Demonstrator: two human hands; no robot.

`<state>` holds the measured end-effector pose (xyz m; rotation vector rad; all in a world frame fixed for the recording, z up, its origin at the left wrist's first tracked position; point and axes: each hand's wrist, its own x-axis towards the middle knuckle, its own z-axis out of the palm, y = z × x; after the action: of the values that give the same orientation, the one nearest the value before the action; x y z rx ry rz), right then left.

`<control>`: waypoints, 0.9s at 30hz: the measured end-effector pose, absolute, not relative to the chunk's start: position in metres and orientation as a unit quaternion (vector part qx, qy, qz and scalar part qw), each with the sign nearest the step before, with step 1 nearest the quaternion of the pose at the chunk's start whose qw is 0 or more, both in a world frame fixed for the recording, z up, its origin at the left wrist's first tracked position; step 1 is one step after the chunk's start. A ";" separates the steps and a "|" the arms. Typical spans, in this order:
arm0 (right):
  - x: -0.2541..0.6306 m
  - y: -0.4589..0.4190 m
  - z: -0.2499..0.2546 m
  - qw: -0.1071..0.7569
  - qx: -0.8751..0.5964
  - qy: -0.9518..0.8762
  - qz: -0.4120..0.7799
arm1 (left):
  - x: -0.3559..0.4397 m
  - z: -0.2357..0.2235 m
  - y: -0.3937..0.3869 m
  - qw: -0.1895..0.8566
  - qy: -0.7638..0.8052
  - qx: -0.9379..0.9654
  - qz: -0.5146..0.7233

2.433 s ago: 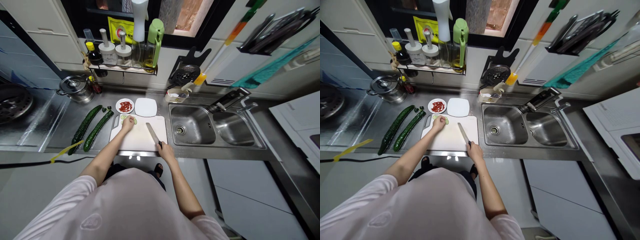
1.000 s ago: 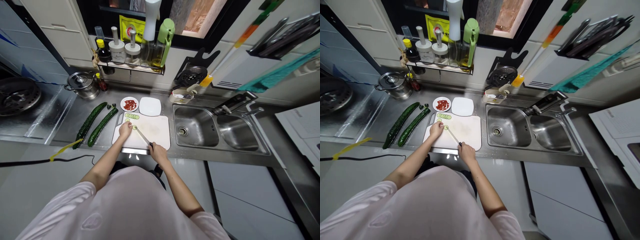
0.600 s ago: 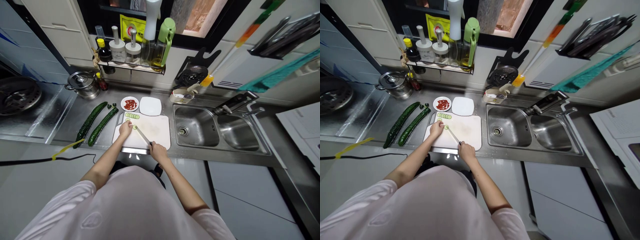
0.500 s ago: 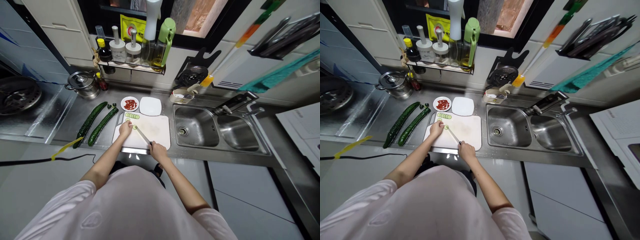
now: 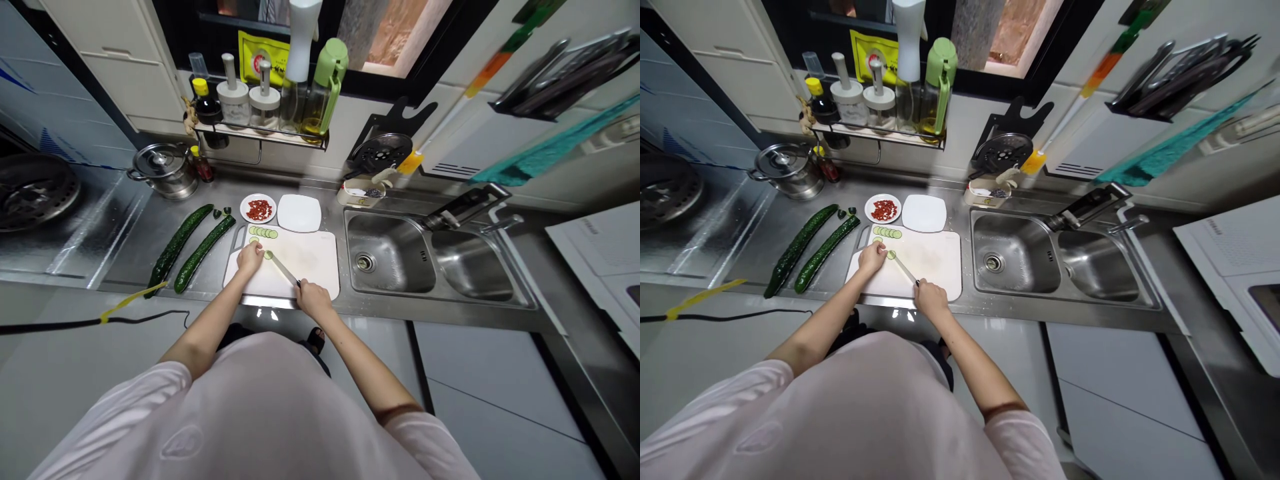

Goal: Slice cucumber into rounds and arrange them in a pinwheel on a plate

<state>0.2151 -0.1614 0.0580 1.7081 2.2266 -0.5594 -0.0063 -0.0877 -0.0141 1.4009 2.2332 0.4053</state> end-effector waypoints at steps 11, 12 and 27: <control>0.212 -0.155 0.064 0.143 0.586 0.774 -0.193 | -0.008 -0.018 -0.086 0.239 0.815 0.506 0.151; 0.212 -0.155 0.065 0.144 0.585 0.775 -0.192 | -0.008 -0.018 -0.086 0.240 0.815 0.505 0.151; 0.222 -0.157 0.071 0.168 0.581 0.772 -0.193 | -0.009 -0.016 -0.085 0.251 0.816 0.500 0.147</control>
<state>0.2220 -0.1572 0.0711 1.6532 2.1970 -0.5489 -0.0090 -0.0849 -0.0158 1.3602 2.2214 0.3991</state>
